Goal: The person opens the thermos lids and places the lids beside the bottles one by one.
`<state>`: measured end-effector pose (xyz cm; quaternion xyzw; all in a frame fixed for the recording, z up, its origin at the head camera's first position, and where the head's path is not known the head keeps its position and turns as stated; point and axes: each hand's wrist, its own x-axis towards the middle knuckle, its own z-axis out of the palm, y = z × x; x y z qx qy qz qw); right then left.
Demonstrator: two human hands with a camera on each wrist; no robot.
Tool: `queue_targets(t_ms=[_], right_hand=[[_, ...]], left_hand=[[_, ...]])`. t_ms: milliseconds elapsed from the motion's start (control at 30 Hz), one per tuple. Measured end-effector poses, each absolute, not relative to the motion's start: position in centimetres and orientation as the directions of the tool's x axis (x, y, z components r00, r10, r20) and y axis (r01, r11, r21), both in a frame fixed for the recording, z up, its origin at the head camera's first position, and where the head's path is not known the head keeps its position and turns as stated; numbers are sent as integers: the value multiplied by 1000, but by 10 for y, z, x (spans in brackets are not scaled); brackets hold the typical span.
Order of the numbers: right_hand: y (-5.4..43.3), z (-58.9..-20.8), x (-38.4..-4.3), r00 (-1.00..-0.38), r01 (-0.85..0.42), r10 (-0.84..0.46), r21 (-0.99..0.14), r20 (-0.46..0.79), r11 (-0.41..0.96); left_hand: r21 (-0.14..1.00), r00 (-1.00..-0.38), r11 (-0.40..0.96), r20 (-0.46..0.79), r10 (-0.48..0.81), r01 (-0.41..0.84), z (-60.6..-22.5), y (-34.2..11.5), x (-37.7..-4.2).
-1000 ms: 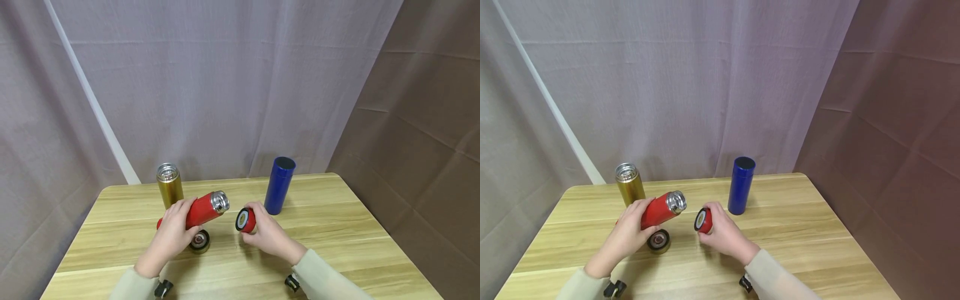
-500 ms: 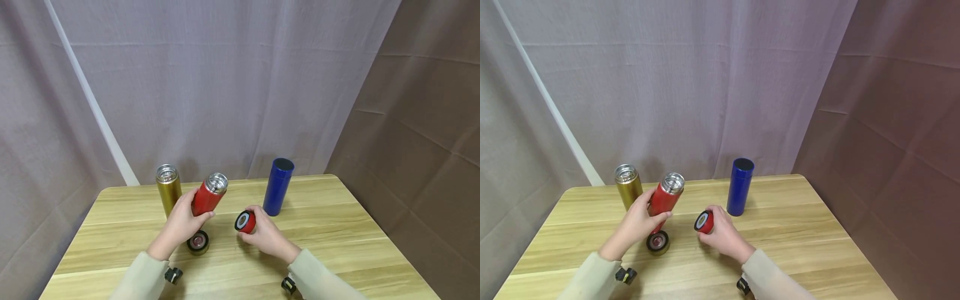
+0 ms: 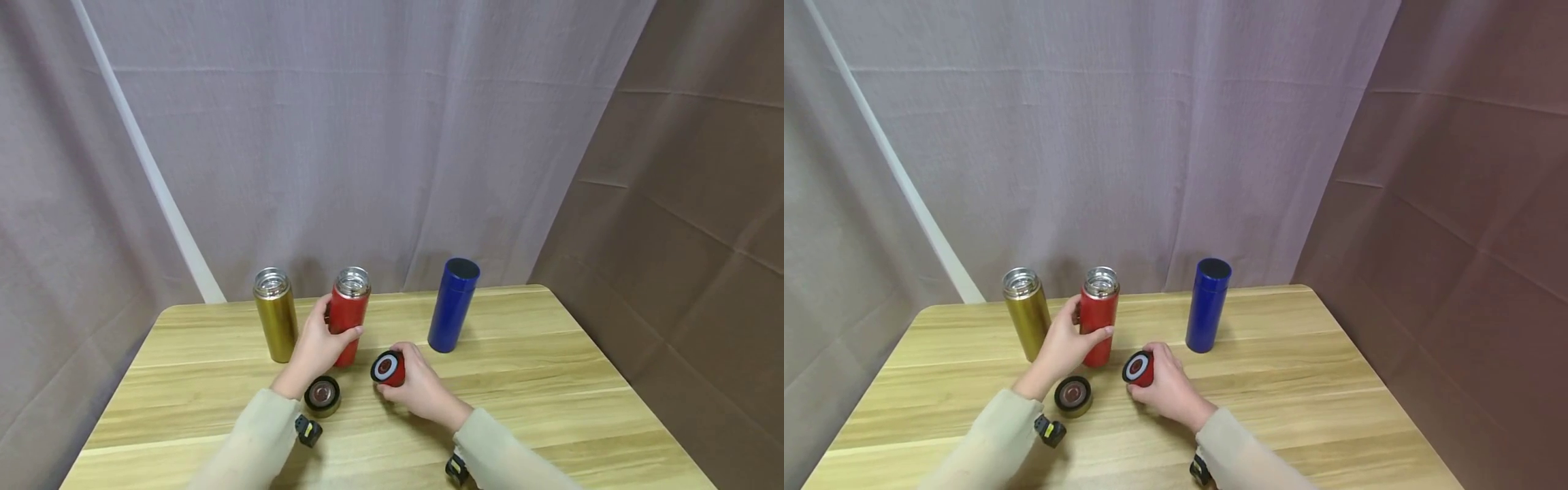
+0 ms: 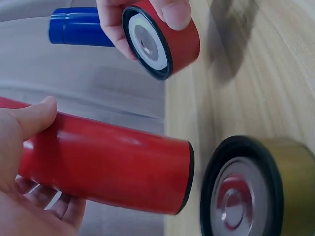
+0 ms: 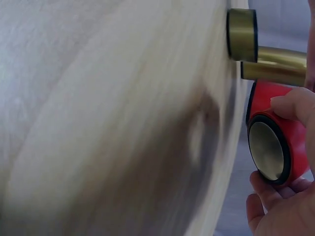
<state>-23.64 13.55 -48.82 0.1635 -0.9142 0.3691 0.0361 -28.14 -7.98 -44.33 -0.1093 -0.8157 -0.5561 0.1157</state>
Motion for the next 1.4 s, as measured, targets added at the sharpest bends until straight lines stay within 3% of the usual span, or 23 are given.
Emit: queue_targets(t_ms=[333,600,1100,1400], right_hand=[[130,-500,-241,-953,-287,-270,-679,135,676],[130,-508,-242,-931,-350,-331,-646,156,679],[133,-503,-243,-895,-416,-435,-539,99,732],[133,-501,-245,-892,-438,-433,-484,129,758]], left_hand=[[900,-964,356,266,10,252,-459,-71,-296],[898,-968,371,252,6,236,-463,-72,-298],[898,-986,407,165,36,165,-467,-75,-304],[910,-982,370,187,33,185,-469,-72,-306]])
